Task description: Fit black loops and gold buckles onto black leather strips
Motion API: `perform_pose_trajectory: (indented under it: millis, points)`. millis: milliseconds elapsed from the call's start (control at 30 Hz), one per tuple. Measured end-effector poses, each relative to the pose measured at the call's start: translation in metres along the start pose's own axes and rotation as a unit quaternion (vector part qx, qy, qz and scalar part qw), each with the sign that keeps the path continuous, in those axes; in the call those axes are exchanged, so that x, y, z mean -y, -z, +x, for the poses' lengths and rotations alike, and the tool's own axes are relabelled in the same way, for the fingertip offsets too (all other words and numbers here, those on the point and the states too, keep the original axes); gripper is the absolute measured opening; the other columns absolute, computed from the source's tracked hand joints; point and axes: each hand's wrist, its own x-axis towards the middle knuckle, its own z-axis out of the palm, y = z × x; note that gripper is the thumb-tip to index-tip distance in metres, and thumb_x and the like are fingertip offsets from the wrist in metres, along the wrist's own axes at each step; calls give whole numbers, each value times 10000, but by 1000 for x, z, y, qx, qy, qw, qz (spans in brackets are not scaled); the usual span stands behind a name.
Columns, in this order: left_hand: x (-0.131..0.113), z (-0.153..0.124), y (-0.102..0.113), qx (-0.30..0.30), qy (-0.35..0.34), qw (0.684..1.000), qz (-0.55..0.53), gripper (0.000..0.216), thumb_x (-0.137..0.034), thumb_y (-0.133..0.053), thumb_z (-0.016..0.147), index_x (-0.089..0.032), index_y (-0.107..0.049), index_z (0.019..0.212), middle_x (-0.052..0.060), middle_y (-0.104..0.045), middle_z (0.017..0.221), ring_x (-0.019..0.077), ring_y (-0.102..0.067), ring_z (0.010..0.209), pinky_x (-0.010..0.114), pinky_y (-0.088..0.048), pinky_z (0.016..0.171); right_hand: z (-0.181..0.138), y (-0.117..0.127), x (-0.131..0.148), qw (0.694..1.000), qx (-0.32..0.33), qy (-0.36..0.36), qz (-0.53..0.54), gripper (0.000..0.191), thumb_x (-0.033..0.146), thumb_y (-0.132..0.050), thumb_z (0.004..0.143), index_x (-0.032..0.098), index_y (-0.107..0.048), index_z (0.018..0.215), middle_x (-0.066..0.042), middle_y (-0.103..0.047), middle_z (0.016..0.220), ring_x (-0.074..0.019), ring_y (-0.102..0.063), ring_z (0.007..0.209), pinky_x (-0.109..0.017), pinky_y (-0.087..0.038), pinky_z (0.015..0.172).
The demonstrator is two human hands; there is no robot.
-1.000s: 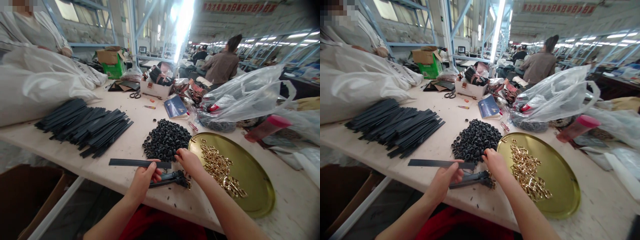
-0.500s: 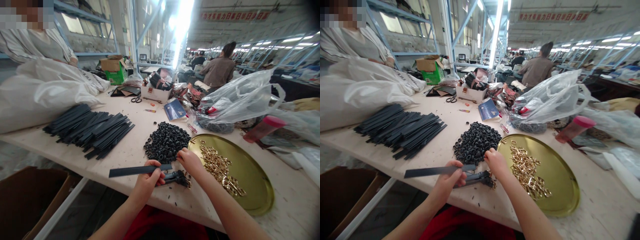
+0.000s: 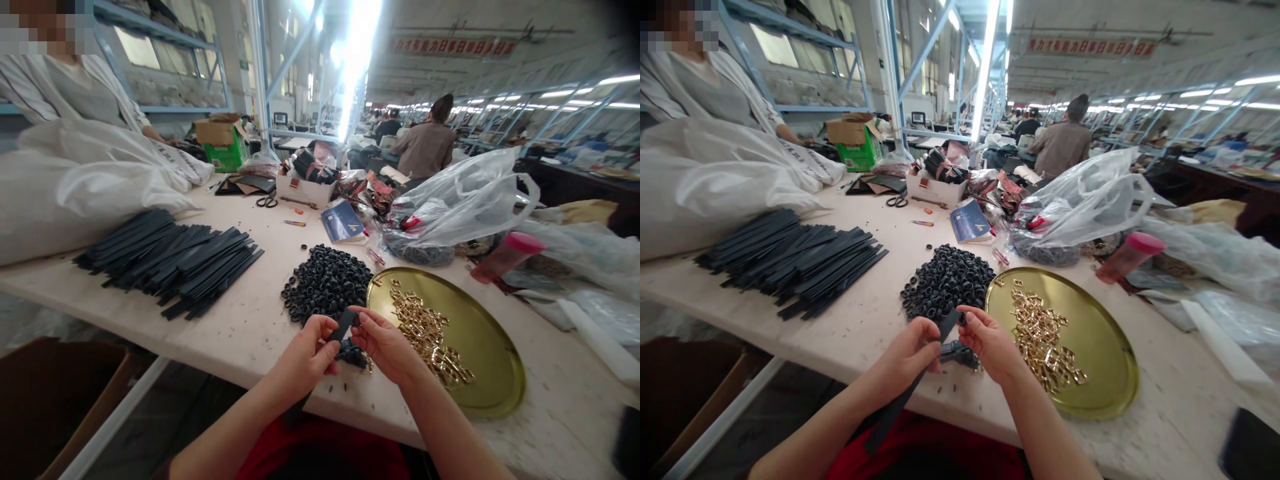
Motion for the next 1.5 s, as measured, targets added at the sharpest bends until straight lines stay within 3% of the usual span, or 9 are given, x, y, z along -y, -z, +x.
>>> perform_pose_trajectory:
  millis: [100, 367, 733, 933, 1067, 1200, 1300, 1367, 1500]
  points:
    - [5, 0, -1, -17, 9, 998, 54, 264, -238, -447, 782, -191, -448, 1041, -3, -573, 807, 73, -508, 480, 191, -404, 479, -5, -5, -2, 1000, 0, -5, 14, 278, 332, -713, 636, 190, -647, 865, 19, -620, 675, -56, -549, 572, -185, -469, 592]
    - [4, -2, 7, -31, 33, 974, 222, 232, -314, -423, 777, -171, -563, 658, -33, -490, 513, 112, -434, 484, 208, -274, 465, -15, -3, -9, 990, -15, 49, -131, 265, 355, -694, 646, 183, -640, 839, 16, -616, 717, -82, -537, 574, -236, -440, 605]
    - [0, -4, 2, 33, 24, 962, 271, 223, -274, -420, 771, -175, -490, 584, -34, -447, 531, 104, -420, 513, 197, -263, 480, -28, -1, -15, 974, 23, 50, -221, 222, 330, -657, 668, 177, -633, 826, 33, -576, 614, -98, -505, 581, -244, -398, 601]
    - [-1, -12, -5, 105, 119, 984, 77, 380, -322, -403, 804, -172, -440, 1151, -38, -509, 558, 97, -419, 406, 193, -310, 425, -34, -7, -22, 974, 17, 72, -212, 231, 292, -650, 676, 192, -577, 871, 35, -551, 672, -101, -502, 603, -240, -404, 597]
    - [6, -12, -8, 82, 102, 991, 9, 489, -431, -410, 814, -161, -401, 1221, -83, -351, 485, 78, -292, 399, 178, -227, 386, -38, -9, -28, 961, 25, 91, -261, 448, 300, -644, 690, 225, -474, 1099, 3, -578, 825, -134, -538, 717, -257, -430, 639]
    - [11, -8, -7, 66, 97, 993, 31, 397, -470, -399, 809, -149, -528, 1003, -89, -293, 479, 69, -264, 411, 176, -192, 391, -27, 25, -7, 852, -63, 146, -499, 303, 359, -474, 813, 192, -508, 1063, -25, -592, 774, -159, -551, 686, -285, -420, 630]
    - [10, -5, -9, 38, 84, 994, 67, 319, -437, -391, 812, -157, -540, 852, -83, -290, 481, 73, -274, 418, 179, -203, 401, -12, 66, 17, 587, -224, 145, -765, 157, 276, -510, 788, 150, -591, 834, -112, -594, 872, -220, -551, 796, -322, -383, 677]
    - [7, -5, -13, 27, 65, 994, 83, 285, -402, -377, 816, -165, -536, 823, -78, -301, 484, 80, -284, 426, 182, -220, 414, -4, 86, 27, 551, -235, 133, -790, 96, 187, -527, 755, 135, -592, 707, -123, -599, 786, -231, -558, 765, -323, -369, 656]
    - [0, -2, -26, 34, 30, 990, 130, 231, -348, -406, 795, -175, -550, 742, -48, -403, 502, 105, -368, 481, 194, -261, 459, -3, 87, 28, 562, -224, 148, -783, 152, 187, -482, 786, 148, -572, 670, -92, -604, 754, -195, -557, 729, -292, -366, 647]
